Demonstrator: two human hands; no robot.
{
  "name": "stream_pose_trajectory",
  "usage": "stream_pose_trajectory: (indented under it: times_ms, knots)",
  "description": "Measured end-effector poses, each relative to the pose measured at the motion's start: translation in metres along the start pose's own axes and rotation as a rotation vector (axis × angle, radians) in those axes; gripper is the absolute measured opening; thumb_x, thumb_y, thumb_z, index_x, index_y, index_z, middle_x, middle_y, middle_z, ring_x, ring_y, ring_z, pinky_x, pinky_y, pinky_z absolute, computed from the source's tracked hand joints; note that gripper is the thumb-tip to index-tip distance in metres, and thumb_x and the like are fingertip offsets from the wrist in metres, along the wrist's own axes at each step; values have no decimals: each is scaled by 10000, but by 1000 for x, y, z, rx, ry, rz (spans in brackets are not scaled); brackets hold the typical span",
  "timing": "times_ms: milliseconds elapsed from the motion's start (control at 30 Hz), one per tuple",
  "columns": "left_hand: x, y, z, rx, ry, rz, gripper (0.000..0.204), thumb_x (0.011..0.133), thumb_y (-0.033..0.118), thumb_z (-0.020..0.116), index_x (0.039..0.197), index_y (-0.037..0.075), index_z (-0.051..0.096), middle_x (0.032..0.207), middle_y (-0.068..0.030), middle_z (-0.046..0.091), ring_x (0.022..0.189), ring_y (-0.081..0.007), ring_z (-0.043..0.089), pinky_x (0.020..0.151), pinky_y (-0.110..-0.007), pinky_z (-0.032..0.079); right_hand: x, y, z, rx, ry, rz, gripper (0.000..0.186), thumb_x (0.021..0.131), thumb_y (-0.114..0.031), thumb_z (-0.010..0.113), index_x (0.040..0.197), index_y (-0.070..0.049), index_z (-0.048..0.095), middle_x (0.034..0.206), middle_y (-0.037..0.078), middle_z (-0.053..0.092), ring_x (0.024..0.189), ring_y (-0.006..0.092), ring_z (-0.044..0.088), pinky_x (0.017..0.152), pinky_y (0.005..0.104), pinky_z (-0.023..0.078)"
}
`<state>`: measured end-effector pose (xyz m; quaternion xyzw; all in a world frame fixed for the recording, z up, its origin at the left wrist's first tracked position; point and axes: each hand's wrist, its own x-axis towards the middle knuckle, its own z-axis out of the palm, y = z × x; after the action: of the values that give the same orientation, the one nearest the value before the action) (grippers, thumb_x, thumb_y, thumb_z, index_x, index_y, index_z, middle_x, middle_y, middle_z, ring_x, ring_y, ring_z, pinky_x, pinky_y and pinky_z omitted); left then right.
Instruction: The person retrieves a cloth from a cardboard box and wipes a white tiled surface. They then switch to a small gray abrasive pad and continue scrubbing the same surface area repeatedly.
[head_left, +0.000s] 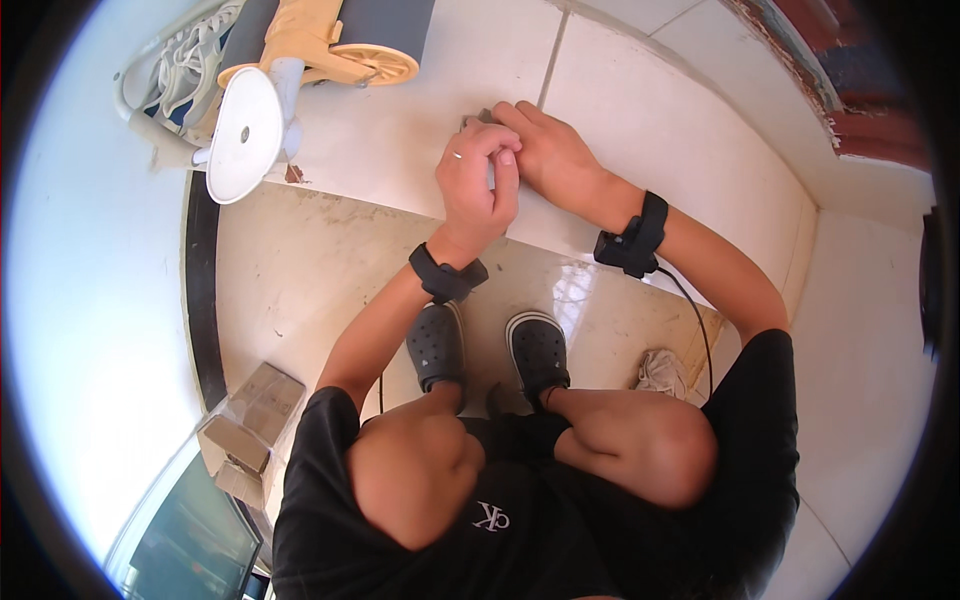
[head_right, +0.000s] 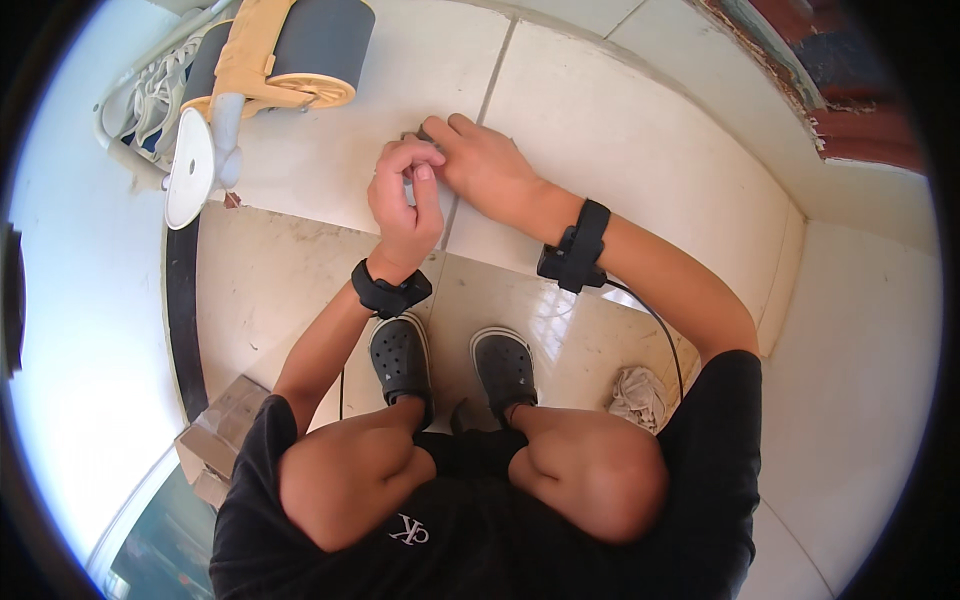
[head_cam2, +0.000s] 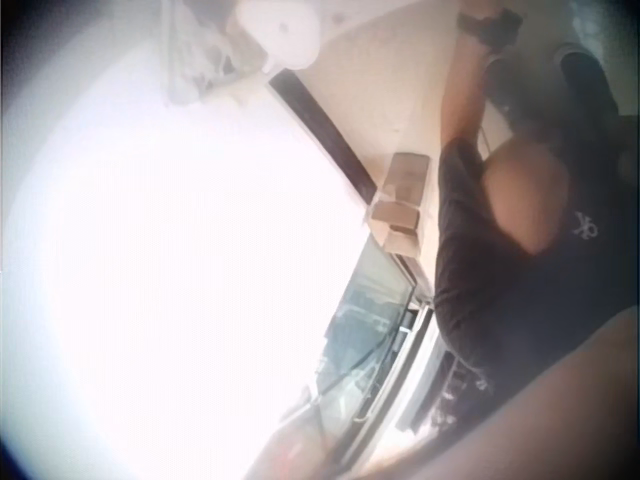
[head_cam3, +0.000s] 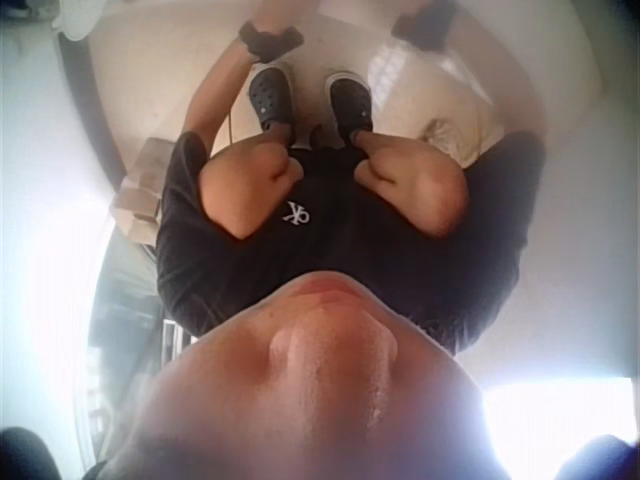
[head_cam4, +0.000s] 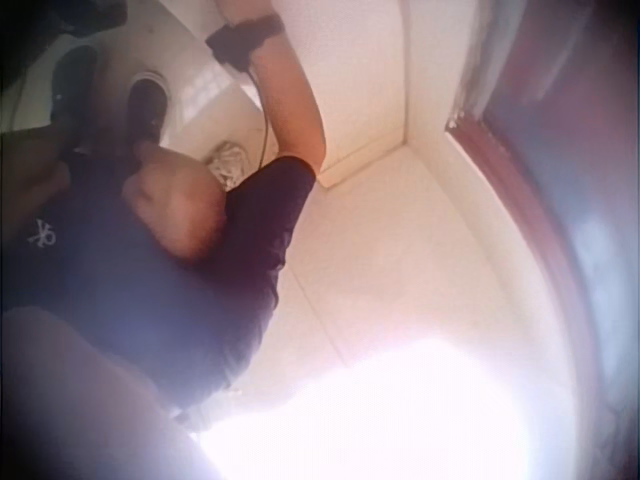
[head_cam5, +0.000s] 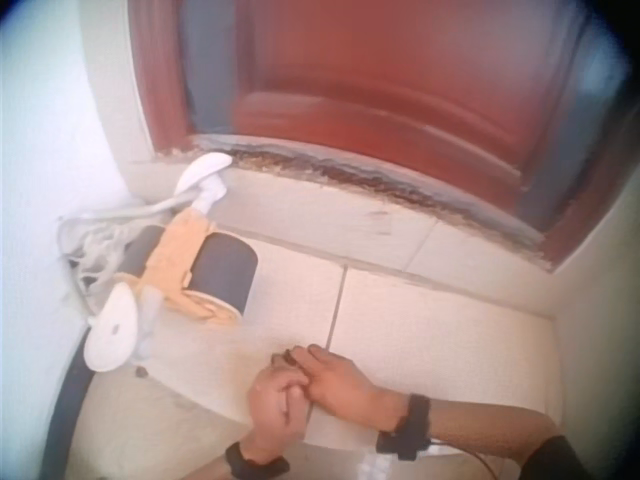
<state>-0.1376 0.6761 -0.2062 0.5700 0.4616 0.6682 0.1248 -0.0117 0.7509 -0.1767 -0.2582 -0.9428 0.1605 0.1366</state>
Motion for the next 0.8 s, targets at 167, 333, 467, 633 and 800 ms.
stream_pose_trajectory:
  times_ms: [167,333,467,633,800]
  knots:
    - [4,-8,-28,69,-89,18,149,891,-48,504,1006,23,564,886,-107,641,735,-215,571,652,-306,447,34,20,-7,-142,108,100,399,805,-23,611,1202,-71,619,1039,113,558,965,307,609,815,385,536]
    - [-17,-10,-57,135,-137,49,175,860,-65,506,994,28,569,879,-115,643,723,-247,562,653,-337,450,45,90,2,-132,237,98,461,778,46,621,1225,-67,623,1036,145,582,914,350,622,804,415,529]
    - [-39,-15,-81,160,-122,18,221,821,-70,537,1003,53,571,869,-99,644,690,-250,540,634,-355,428,87,112,9,-204,278,173,386,803,68,584,1175,-23,629,1051,179,594,891,353,614,800,425,509]
    - [-52,-8,-109,200,-56,-79,225,815,-82,537,992,51,573,882,-111,649,718,-275,561,656,-362,443,76,0,26,-202,1,34,369,870,-10,533,1228,-49,616,1075,150,613,1011,337,619,864,391,516]
    - [-69,16,-140,273,42,-167,184,853,-83,520,985,28,585,885,-126,638,760,-265,586,674,-332,460,34,-70,36,95,-65,-240,471,800,44,577,1264,-38,586,1081,140,571,1000,315,595,875,367,513]
